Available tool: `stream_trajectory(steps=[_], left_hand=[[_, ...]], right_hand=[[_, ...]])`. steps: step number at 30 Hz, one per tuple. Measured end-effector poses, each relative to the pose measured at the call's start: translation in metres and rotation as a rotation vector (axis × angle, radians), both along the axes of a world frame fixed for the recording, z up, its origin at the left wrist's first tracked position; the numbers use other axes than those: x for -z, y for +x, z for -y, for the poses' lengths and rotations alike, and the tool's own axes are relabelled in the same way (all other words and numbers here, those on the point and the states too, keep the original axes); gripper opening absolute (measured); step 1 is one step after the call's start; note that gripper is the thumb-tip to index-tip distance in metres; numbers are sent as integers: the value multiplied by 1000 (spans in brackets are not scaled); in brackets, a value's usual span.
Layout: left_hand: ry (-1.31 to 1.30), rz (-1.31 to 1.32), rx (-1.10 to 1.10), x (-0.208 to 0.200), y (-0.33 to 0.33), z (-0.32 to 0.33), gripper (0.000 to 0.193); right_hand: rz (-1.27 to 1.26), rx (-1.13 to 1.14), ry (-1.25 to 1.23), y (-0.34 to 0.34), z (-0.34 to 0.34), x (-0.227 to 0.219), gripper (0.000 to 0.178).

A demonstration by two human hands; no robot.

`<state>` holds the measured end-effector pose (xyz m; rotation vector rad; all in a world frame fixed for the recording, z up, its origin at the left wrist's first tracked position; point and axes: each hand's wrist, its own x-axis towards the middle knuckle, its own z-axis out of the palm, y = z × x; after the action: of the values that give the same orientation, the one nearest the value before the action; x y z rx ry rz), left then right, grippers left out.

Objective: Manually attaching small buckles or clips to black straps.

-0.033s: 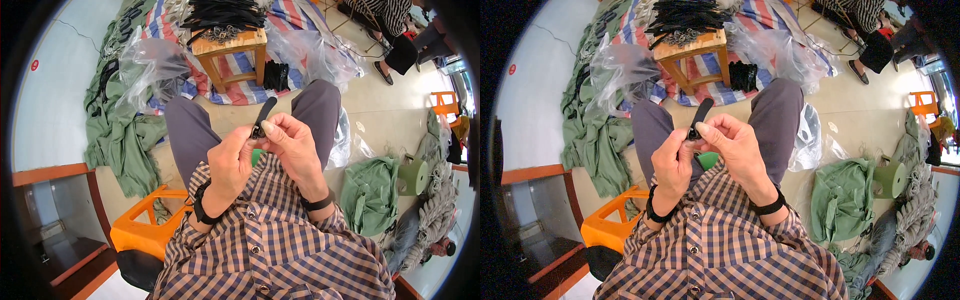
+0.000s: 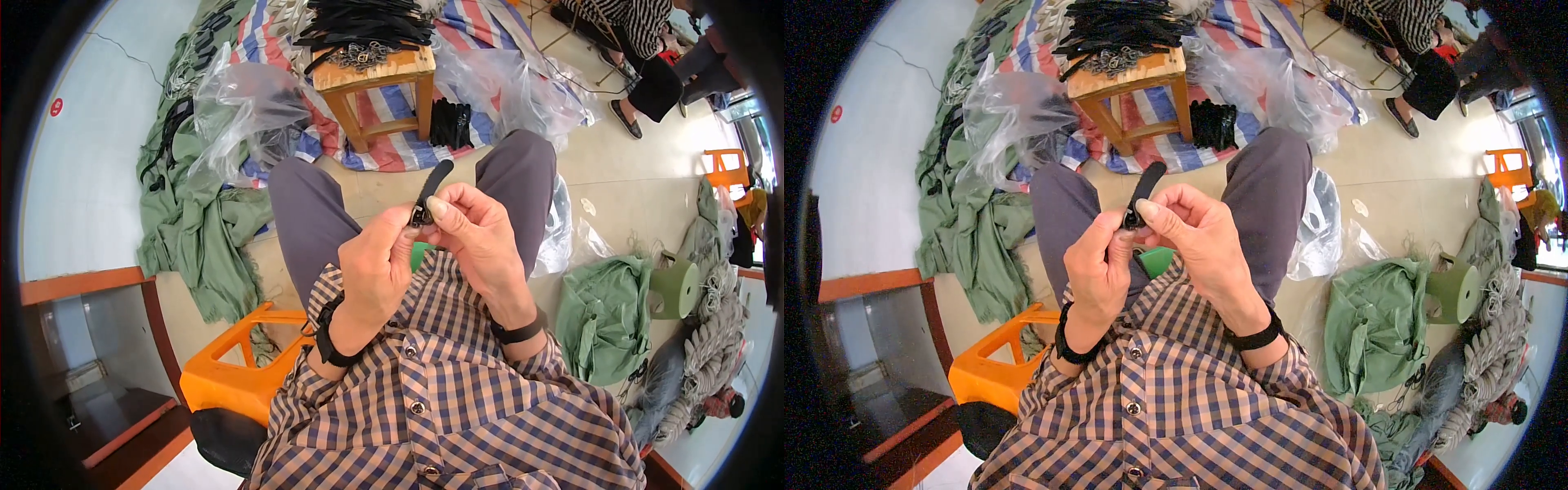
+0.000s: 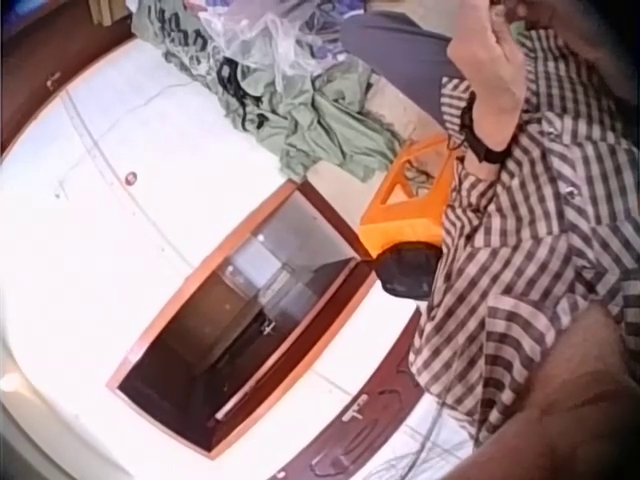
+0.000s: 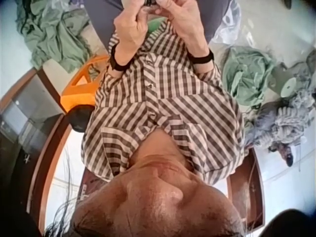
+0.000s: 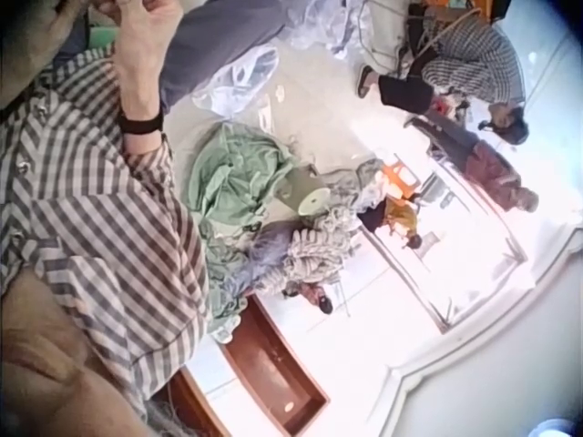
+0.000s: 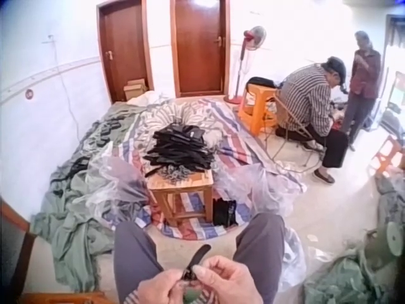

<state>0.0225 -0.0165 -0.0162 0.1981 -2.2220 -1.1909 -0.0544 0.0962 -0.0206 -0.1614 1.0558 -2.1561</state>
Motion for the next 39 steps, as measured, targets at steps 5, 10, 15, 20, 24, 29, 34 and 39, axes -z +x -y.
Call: stream_trajectory(steps=[5,10,15,20,24,29,34,39], left_hand=[[24,23,-51,1,0,-1,12],[6,41,-92,2,0,-1,12],[73,183,-94,-2,3,-6,11],[172,137,-115,0,3,-8,10],[226,124,-110,3,5,-9,10],[56,26,-151,8,1,-6,13],[30,5,-95,8,1,-2,15],[50,23,-55,6,0,-2,16]], right_hand=[[-49,-10,-10,3,3,1,11],[24,-32,-27,6,2,1,11],[-26,87,-48,11,5,4,12],[260,-3,-297,16,8,7,10],[342,-178,-292,7,2,11,10],[329,-228,-178,4,0,7,10],[238,-200,-125,6,-1,9,9],[110,-45,-87,12,3,12,12]])
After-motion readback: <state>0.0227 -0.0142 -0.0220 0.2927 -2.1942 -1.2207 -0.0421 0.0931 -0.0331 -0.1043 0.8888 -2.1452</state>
